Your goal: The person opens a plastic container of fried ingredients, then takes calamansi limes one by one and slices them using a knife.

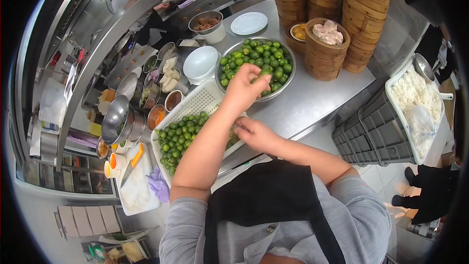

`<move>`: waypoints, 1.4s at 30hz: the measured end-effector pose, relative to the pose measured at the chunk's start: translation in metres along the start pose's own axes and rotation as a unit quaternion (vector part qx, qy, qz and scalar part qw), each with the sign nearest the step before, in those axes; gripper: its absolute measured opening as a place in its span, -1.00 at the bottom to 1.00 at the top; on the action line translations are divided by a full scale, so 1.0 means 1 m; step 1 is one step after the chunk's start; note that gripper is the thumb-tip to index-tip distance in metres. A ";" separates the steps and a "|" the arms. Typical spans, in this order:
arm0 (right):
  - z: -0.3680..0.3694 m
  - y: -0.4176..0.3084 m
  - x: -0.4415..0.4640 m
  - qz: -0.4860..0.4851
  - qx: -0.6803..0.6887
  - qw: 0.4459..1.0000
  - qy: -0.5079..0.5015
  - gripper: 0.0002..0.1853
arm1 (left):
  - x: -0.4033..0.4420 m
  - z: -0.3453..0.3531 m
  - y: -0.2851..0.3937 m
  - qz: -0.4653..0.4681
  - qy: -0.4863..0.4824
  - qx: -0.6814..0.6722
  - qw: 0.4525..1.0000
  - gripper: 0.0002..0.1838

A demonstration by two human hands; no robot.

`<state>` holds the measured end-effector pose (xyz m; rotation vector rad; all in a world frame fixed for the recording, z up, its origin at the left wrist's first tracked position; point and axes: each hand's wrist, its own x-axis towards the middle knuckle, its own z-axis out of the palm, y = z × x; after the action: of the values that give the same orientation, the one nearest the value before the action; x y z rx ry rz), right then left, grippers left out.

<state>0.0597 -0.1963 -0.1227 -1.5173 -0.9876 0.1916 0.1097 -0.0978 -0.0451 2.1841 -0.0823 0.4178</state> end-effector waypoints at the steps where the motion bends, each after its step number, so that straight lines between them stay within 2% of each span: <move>1: -0.011 -0.006 -0.001 0.153 0.125 0.980 -0.012 -0.70 | -0.006 -0.009 0.010 -0.086 -0.039 -0.115 0.989 -0.63; 2: -0.022 -0.014 -0.003 0.300 0.246 0.921 -0.027 -0.71 | -0.013 -0.018 0.020 -0.171 -0.075 -0.228 0.956 -0.65; 4: -0.039 -0.020 -0.010 0.275 0.313 0.908 0.051 -0.73 | -0.026 -0.029 0.032 -0.197 -0.063 -0.191 0.960 -0.68; 5: -0.045 -0.019 -0.012 0.269 0.322 0.903 0.086 -0.75 | -0.034 -0.032 0.033 -0.116 -0.041 -0.124 0.985 -0.66; 6: -0.050 -0.021 -0.010 0.272 0.323 0.903 0.081 -0.75 | -0.040 -0.035 0.033 -0.035 -0.018 -0.054 0.998 -0.65; 7: -0.059 -0.031 -0.005 0.257 0.383 0.879 0.121 -0.76 | -0.043 -0.036 0.026 0.010 -0.011 0.020 1.000 -0.62; 8: -0.066 -0.037 0.000 0.240 0.439 0.850 0.162 -0.77 | -0.047 -0.037 0.028 0.006 -0.007 0.020 1.000 -0.62; 11: -0.075 -0.040 0.010 0.238 0.431 0.865 0.095 -0.75 | -0.057 -0.034 0.042 0.010 -0.022 0.117 0.993 -0.63; 16: -0.074 -0.045 0.013 0.241 0.505 0.828 0.047 -0.74 | -0.061 -0.040 0.041 0.040 0.014 0.079 0.996 -0.61; 20: -0.071 -0.046 0.011 0.241 0.544 0.803 0.036 -0.74 | -0.064 -0.047 0.041 0.053 -0.015 0.064 0.996 -0.58; 24: -0.070 -0.053 0.012 0.221 0.547 0.807 0.031 -0.77 | -0.065 -0.044 0.036 0.058 0.011 0.032 0.998 -0.57; 26: -0.070 -0.061 0.011 0.204 0.477 0.852 0.069 -0.73 | -0.067 -0.042 0.034 0.035 0.006 0.003 0.999 -0.56; 30: -0.070 -0.055 0.006 0.137 0.438 0.886 0.059 -0.66 | -0.067 -0.040 0.040 -0.035 -0.020 -0.066 0.997 -0.54; 32: -0.069 -0.056 0.005 0.103 0.380 0.915 0.092 -0.67 | -0.065 -0.037 0.041 -0.031 -0.020 -0.073 0.997 -0.54; 36: -0.073 -0.053 0.003 0.083 0.366 0.921 0.103 -0.67 | -0.060 -0.028 0.036 0.009 -0.015 -0.071 0.997 -0.56; 42: -0.081 -0.045 0.006 0.092 0.378 0.913 0.119 -0.69 | -0.049 -0.020 0.037 -0.006 -0.019 -0.052 0.998 -0.56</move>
<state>0.0940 -0.2571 -0.0622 -0.8805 -0.4761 0.4546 0.0508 -0.1093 -0.0214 2.0885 -0.1094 0.3562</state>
